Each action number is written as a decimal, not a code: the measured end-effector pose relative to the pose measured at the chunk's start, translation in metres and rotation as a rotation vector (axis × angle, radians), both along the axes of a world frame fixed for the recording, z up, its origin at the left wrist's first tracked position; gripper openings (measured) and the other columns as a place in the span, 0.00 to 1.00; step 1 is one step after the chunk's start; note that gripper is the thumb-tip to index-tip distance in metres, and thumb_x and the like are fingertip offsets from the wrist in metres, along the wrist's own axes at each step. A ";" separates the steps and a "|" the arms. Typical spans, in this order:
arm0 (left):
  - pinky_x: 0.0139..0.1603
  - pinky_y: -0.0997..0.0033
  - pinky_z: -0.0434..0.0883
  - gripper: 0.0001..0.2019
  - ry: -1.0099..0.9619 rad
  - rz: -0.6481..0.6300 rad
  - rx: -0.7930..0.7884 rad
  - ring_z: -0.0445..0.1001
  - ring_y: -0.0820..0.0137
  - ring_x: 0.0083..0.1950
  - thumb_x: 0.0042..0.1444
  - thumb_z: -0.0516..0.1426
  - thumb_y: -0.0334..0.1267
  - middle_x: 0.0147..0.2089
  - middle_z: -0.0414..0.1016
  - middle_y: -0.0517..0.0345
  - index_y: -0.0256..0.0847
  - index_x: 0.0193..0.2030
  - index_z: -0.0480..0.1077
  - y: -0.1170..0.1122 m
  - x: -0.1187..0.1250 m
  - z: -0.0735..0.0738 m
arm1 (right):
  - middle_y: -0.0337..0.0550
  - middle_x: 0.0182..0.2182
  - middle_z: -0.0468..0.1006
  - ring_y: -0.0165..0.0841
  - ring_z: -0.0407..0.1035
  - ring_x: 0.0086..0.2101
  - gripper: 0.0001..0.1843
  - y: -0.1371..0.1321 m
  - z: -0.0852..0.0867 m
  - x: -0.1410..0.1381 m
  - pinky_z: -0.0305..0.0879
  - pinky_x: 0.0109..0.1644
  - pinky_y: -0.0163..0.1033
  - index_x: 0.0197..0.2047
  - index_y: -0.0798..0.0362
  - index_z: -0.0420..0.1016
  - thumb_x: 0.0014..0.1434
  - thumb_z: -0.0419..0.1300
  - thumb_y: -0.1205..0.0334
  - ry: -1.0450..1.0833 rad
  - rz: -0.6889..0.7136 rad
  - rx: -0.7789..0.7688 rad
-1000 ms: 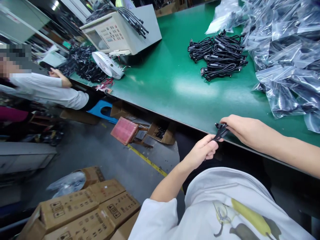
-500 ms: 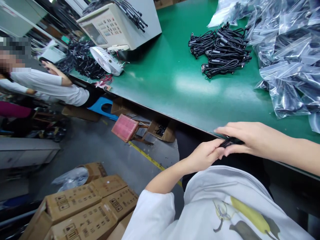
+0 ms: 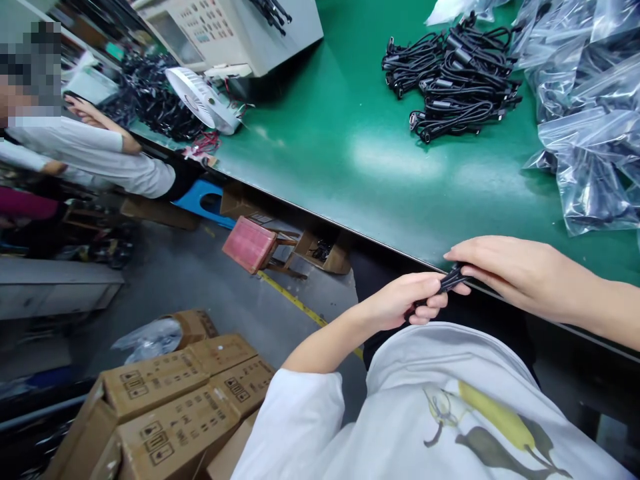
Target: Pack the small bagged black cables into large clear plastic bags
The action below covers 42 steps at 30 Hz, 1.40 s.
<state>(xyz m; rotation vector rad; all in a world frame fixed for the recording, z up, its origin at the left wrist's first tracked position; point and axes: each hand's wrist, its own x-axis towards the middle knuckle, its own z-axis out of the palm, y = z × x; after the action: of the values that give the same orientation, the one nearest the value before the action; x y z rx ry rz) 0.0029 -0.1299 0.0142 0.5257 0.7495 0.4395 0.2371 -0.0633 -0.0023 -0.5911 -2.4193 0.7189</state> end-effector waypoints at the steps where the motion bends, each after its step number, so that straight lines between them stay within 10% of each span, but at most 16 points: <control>1: 0.19 0.78 0.47 0.26 0.005 0.024 -0.003 0.50 0.82 0.24 0.60 0.61 0.52 0.31 0.52 0.65 0.34 0.58 0.73 -0.001 0.002 0.000 | 0.45 0.50 0.80 0.38 0.75 0.48 0.17 -0.001 -0.001 0.001 0.72 0.50 0.43 0.58 0.47 0.72 0.70 0.52 0.63 0.001 -0.015 -0.003; 13: 0.22 0.77 0.45 0.29 0.252 0.111 0.223 0.49 0.83 0.22 0.59 0.60 0.55 0.27 0.55 0.68 0.33 0.58 0.69 0.003 0.015 -0.006 | 0.51 0.61 0.73 0.50 0.68 0.59 0.20 0.003 0.015 -0.005 0.60 0.65 0.65 0.62 0.48 0.71 0.67 0.56 0.59 -0.101 0.018 0.246; 21: 0.26 0.76 0.52 0.46 0.225 -0.001 0.160 0.55 0.79 0.24 0.64 0.56 0.45 0.29 0.63 0.67 0.40 0.77 0.29 -0.002 0.007 0.005 | 0.42 0.32 0.73 0.39 0.67 0.34 0.14 -0.026 0.013 -0.027 0.57 0.66 0.57 0.46 0.51 0.76 0.67 0.50 0.68 -0.249 0.100 0.360; 35: 0.44 0.67 0.68 0.34 0.423 -0.150 0.529 0.66 0.70 0.40 0.70 0.47 0.51 0.49 0.71 0.48 0.42 0.77 0.43 -0.024 -0.003 0.029 | 0.41 0.33 0.74 0.39 0.67 0.38 0.13 -0.030 0.025 -0.016 0.50 0.70 0.62 0.36 0.47 0.74 0.60 0.52 0.73 -0.222 0.118 0.408; 42: 0.40 0.71 0.66 0.31 0.291 -0.126 0.450 0.64 0.73 0.35 0.69 0.50 0.53 0.37 0.67 0.57 0.38 0.73 0.56 -0.018 -0.006 0.021 | 0.43 0.36 0.78 0.39 0.71 0.40 0.12 -0.027 0.016 -0.002 0.61 0.65 0.61 0.41 0.48 0.76 0.65 0.52 0.70 -0.187 0.092 0.365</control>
<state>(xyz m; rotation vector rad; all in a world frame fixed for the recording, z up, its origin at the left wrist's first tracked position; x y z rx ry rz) -0.0032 -0.1476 0.0353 1.0701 0.8932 0.4194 0.2354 -0.0902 0.0139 -0.4155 -2.6760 0.2510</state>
